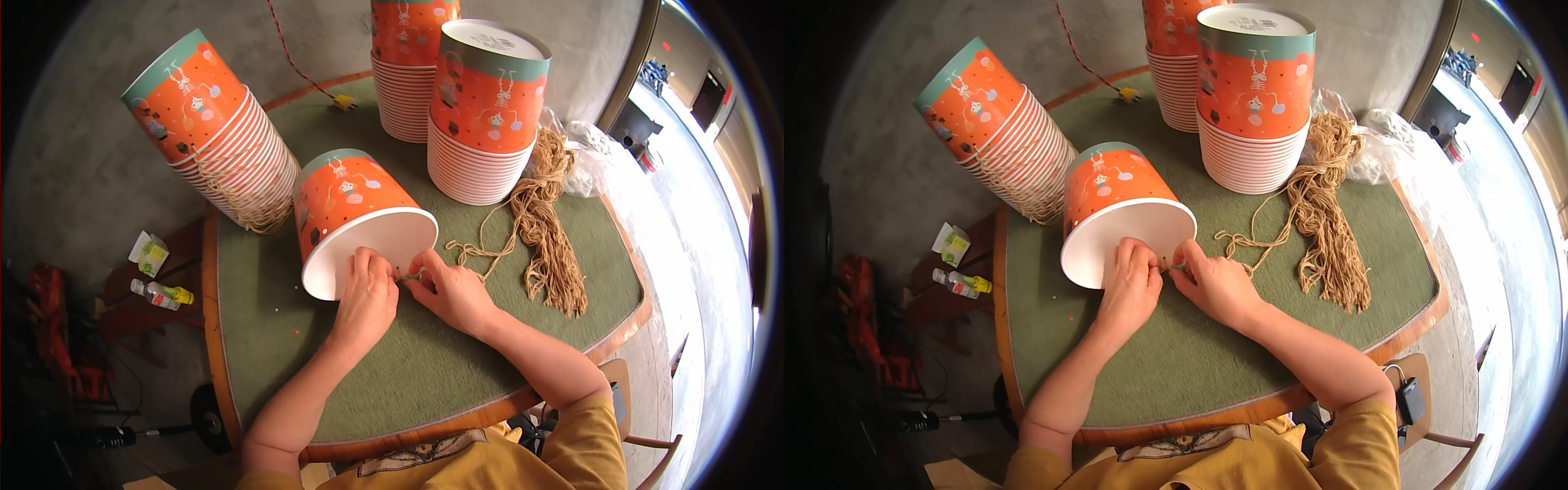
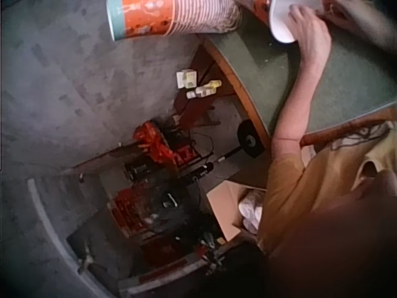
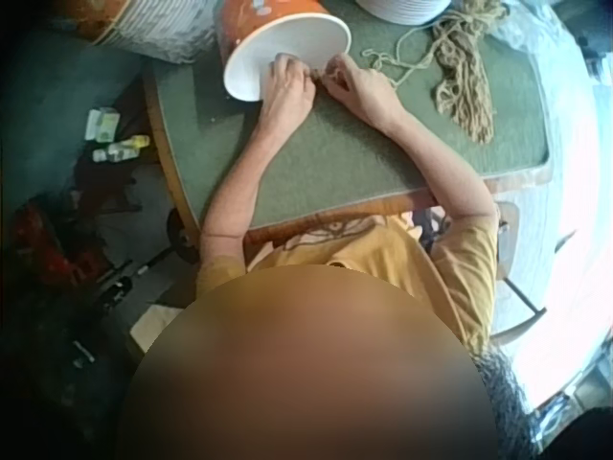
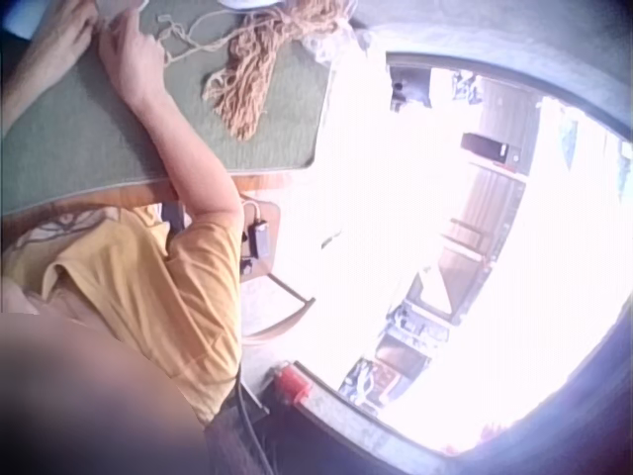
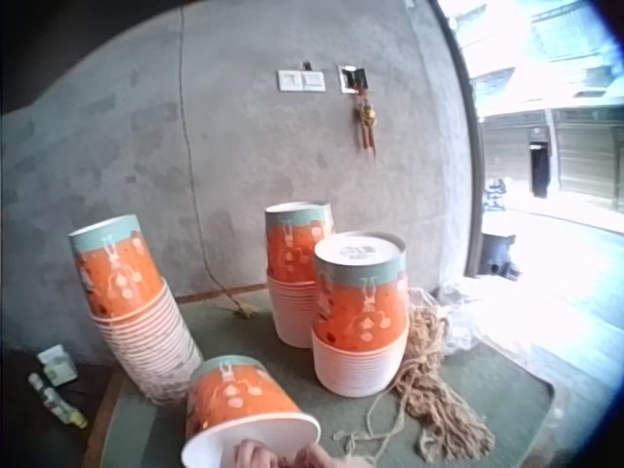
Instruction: Tying strings to paper cups and stacking them in a workshop environment.
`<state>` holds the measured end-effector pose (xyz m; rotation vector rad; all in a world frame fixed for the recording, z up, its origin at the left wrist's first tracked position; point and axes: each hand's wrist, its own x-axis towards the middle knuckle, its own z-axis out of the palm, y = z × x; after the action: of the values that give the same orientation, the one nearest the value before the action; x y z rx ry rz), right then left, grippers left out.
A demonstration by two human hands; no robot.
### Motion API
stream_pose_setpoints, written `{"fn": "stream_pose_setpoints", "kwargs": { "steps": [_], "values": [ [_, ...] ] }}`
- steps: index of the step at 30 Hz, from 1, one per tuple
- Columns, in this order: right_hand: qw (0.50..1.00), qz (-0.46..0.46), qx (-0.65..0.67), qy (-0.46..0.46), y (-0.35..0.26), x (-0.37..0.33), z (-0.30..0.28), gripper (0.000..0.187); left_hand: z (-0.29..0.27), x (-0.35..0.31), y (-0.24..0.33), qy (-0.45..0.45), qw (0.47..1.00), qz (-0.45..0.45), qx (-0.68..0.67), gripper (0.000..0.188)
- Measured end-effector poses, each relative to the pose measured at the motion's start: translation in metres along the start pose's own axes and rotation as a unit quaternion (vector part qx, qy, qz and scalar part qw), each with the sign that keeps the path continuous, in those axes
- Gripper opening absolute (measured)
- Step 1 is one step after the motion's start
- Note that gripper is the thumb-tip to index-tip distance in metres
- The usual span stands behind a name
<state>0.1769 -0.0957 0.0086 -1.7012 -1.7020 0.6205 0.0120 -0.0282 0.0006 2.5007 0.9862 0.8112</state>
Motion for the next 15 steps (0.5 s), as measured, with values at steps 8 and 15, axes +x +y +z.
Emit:
{"fn": "stream_pose_setpoints", "kwargs": {
  "steps": [8, 15],
  "values": [
    [0.997, -0.023, -0.074, 0.005, 0.0044, -0.0008, 0.0009, 0.020, 0.0026, 0.0008, -0.0018, 0.025, 1.000, -0.009, -0.006, 0.017],
    [0.996, -0.050, -0.065, 0.028, 0.0083, -0.0008, 0.0034, 0.013, 0.0027, 0.0013, -0.0024, 0.029, 1.000, -0.007, -0.008, 0.018]
  ]
}}
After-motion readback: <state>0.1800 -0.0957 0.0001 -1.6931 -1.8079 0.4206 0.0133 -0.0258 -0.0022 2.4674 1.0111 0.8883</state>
